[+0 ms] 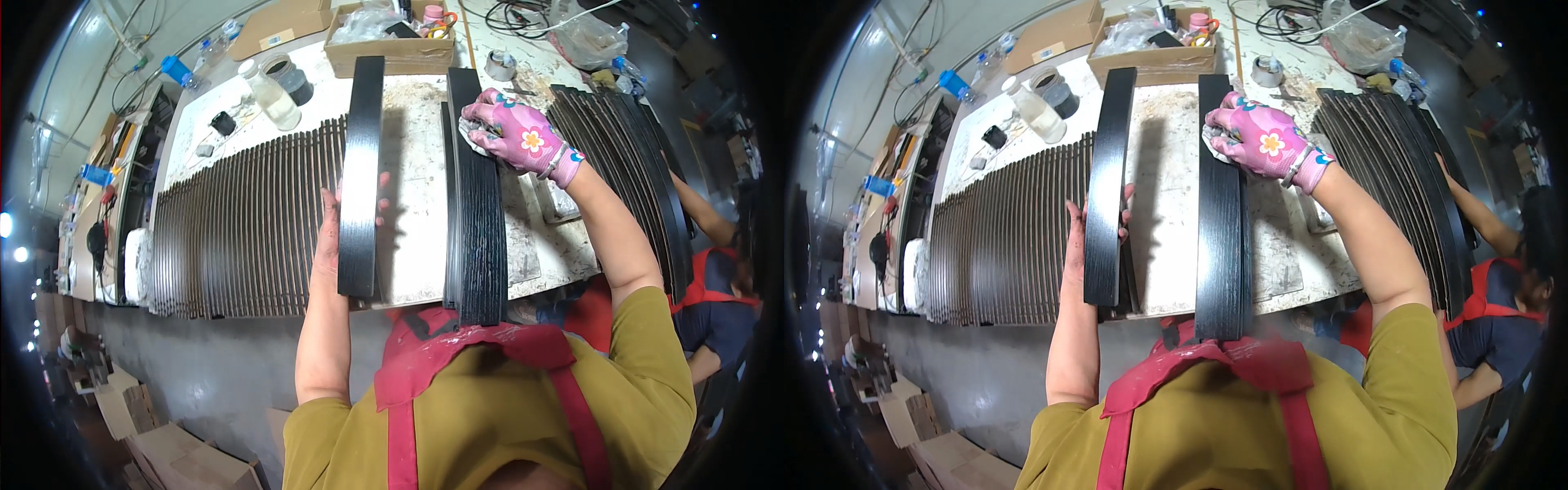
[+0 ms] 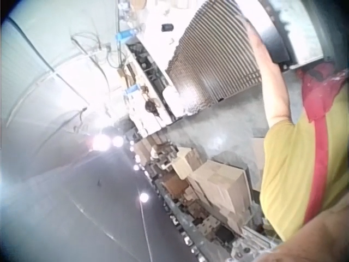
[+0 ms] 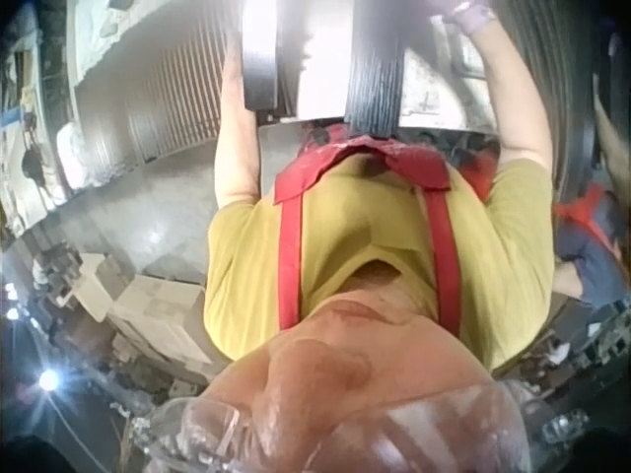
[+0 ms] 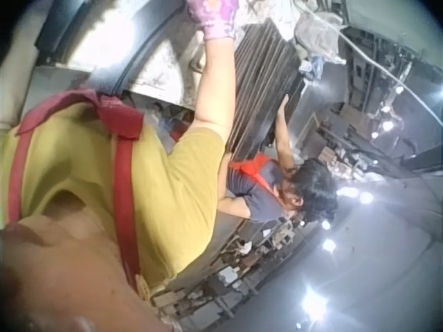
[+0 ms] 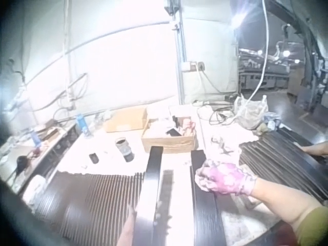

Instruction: The person picks up black panels from a stack on a table, wipes them with a cloth, and carries a group of them to stack on a floor pallet.

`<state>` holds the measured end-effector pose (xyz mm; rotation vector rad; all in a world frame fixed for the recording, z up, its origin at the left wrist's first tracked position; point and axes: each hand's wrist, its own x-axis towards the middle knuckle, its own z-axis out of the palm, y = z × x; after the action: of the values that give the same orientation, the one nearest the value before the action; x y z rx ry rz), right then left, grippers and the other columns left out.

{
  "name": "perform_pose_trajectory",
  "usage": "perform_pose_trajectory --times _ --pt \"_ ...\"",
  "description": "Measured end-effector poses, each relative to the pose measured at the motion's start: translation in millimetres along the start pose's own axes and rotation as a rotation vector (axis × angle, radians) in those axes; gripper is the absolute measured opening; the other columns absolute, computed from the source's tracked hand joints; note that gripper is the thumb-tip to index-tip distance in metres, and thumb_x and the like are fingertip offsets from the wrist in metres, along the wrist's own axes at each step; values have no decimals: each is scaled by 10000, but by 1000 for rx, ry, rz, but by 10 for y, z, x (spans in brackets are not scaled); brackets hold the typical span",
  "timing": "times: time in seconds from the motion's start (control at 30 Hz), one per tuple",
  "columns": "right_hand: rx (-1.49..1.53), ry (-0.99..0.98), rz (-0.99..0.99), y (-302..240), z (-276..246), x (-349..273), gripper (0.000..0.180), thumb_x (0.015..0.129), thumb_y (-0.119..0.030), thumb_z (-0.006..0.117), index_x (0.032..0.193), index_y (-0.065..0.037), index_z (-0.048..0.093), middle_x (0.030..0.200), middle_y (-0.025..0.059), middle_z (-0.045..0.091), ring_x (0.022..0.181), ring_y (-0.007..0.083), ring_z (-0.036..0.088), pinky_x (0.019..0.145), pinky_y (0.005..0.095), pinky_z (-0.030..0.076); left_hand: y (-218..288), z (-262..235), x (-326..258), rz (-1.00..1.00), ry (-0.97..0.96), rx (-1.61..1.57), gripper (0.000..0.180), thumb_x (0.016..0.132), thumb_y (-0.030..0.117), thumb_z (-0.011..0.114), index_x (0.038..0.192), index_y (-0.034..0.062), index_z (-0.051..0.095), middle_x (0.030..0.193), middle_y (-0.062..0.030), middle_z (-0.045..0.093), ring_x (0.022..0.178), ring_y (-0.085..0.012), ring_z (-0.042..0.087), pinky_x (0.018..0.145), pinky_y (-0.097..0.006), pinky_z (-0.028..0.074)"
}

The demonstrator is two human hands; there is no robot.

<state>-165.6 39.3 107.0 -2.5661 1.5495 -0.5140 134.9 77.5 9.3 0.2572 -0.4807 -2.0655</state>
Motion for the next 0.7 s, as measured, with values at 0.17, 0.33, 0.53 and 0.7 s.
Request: perform_pose_trajectory --times 0.17,0.33,0.53,0.7 --pt "103 187 -26 -445 -292 74 288 831 -252 573 1057 -75 558 979 99 561 851 257 609 698 362 515 66 72 199 -44 -48 107 701 897 549 368 1386 54 278 1292 -212 453 920 -220 598 672 -287 569" --pt "7 252 -551 -1381 143 168 238 728 -209 623 959 -167 589 870 19 621 761 178 623 601 314 535 96 9 472 -321 20 -114 587 925 503 411 1312 63 402 1312 -141 464 1152 -243 511 950 -337 462" --pt "516 99 23 -266 -371 1217 356 827 -205 589 1130 -25 549 1036 156 580 949 275 568 848 374 461 -1 691 355 -67 -122 172 473 988 358 272 1325 44 383 1217 -173 540 904 -194 596 704 -309 547" --pt "43 163 -610 -953 176 693 332 822 -246 568 1108 -91 507 841 86 597 658 208 620 539 302 521 179 338 350 94 36 210 417 977 332 332 1270 49 422 1224 -164 539 925 -219 612 733 -317 550"
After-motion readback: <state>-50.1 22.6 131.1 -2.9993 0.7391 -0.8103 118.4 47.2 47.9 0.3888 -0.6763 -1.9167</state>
